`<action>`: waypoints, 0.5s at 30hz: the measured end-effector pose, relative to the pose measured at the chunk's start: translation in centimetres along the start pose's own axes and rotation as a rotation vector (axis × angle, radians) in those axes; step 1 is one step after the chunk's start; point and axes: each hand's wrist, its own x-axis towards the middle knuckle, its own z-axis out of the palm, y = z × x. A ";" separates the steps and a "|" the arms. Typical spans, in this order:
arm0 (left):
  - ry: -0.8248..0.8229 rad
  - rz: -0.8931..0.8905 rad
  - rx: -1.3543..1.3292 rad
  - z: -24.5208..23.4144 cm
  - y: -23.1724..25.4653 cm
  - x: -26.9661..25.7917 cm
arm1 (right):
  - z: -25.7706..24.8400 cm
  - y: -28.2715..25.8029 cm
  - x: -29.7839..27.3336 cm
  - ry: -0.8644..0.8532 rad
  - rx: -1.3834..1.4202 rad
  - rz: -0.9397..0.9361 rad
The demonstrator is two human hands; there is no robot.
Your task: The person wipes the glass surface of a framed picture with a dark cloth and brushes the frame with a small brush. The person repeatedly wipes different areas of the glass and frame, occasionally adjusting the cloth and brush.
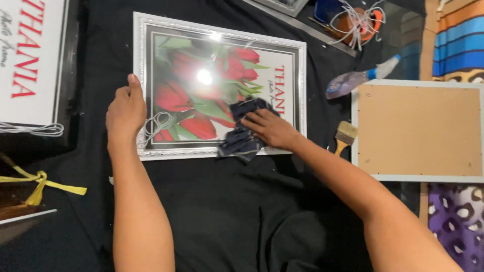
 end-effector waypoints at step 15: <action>0.017 -0.029 0.144 2.5 -0.8 1.1 | -8.1 2.7 -19.1 -0.704 0.257 1.699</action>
